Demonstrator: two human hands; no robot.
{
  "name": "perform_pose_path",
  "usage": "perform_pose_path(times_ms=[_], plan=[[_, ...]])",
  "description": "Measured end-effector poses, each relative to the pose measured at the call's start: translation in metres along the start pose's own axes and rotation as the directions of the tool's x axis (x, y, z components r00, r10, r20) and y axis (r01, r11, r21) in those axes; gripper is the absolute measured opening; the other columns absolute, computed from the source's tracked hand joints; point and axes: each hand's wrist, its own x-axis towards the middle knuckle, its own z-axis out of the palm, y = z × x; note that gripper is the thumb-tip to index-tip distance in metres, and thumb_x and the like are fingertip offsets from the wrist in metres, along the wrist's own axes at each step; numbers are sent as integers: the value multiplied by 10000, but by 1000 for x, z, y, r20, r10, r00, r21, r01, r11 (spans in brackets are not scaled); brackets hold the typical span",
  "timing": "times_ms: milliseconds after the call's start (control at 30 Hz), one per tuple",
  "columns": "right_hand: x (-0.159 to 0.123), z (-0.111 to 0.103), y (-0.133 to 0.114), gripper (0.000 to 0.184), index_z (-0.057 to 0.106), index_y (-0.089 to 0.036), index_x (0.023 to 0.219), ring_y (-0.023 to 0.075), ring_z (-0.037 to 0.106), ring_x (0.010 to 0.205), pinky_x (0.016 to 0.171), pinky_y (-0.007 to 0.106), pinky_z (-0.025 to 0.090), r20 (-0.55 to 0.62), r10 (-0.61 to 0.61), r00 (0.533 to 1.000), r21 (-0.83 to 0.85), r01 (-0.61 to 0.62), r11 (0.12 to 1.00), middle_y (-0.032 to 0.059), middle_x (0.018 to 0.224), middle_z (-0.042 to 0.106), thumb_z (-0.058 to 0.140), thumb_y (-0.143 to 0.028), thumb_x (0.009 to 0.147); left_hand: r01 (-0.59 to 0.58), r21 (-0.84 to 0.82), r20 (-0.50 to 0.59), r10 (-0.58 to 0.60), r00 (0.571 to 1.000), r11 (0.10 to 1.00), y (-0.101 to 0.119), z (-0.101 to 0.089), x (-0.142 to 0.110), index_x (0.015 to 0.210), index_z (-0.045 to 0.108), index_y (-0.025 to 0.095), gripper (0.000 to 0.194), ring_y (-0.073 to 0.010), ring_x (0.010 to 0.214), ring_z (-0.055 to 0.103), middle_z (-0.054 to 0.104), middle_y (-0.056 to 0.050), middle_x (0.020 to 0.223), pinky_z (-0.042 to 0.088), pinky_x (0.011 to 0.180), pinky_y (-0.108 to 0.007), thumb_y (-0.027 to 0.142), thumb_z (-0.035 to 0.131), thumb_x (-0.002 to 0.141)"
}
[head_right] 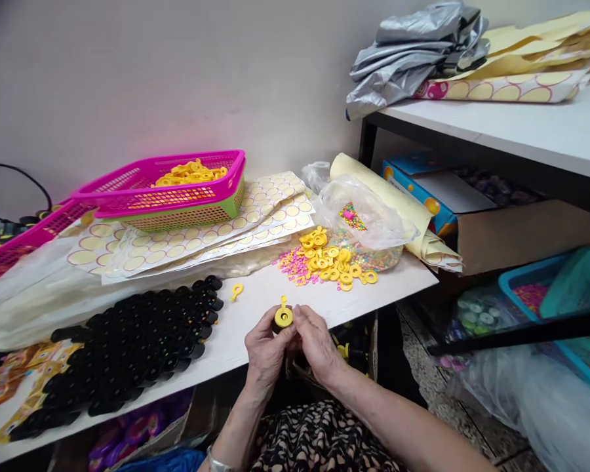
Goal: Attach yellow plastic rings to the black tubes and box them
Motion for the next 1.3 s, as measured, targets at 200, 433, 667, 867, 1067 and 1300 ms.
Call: perform_pose_path(times_ms=[200, 433, 667, 867, 1067, 1300], plan=[[13, -27, -13, 303, 588, -152, 742, 108, 528, 585, 517, 224, 429, 145, 227, 963, 84, -241, 967, 9, 683, 591, 610, -455, 741, -70, -38, 295, 78, 952, 997, 14, -12, -4, 1010, 660, 190, 434, -270, 1234, 370, 581, -104, 1123, 281, 1040, -448, 285, 761, 599], [11, -49, -24, 388, 616, -135, 870, 97, 546, 662, 571, 208, 439, 516, 368, 773, -59, -397, 916, 9, 773, 591, 734, -415, 627, -257, 199, 530, 117, 840, 946, 28, -18, -10, 1057, 633, 233, 468, -281, 1323, 197, 478, -89, 1267, 154, 1078, -519, 377, 732, 623], [14, -63, -39, 473, 624, -120, 811, 71, 511, 596, 525, 158, 371, 564, 393, 727, -357, -214, 909, -43, 680, 595, 835, -141, 388, -505, 245, 653, 244, 717, 828, 40, -7, -15, 911, 658, 144, 327, -290, 1307, 237, 437, -137, 1293, 63, 1108, -489, 407, 637, 717], [1, -52, -46, 577, 637, -136, 959, 136, 566, 765, 633, 210, 430, 541, 383, 748, -351, -213, 912, -4, 846, 627, 809, -116, 409, -632, 241, 704, 315, 636, 737, 33, -2, -15, 960, 621, 147, 245, -292, 1300, 259, 401, -135, 1331, 57, 1104, -514, 292, 580, 766], [-9, -55, -27, 496, 639, -157, 974, 143, 568, 787, 698, 245, 436, 405, 213, 889, -261, -110, 959, 11, 884, 630, 777, -151, 498, -592, 237, 707, 281, 649, 771, 23, -6, -12, 945, 626, 141, 250, -275, 1287, 286, 427, -137, 1309, 60, 1110, -501, 326, 549, 796], [-8, -60, -20, 489, 650, -149, 915, 99, 517, 684, 598, 192, 397, 442, 318, 839, -309, -190, 932, -23, 780, 599, 800, -153, 449, -458, 207, 646, 230, 727, 864, 12, -8, -15, 878, 640, 152, 310, -296, 1284, 289, 468, -125, 1276, 92, 1101, -507, 419, 626, 721]])
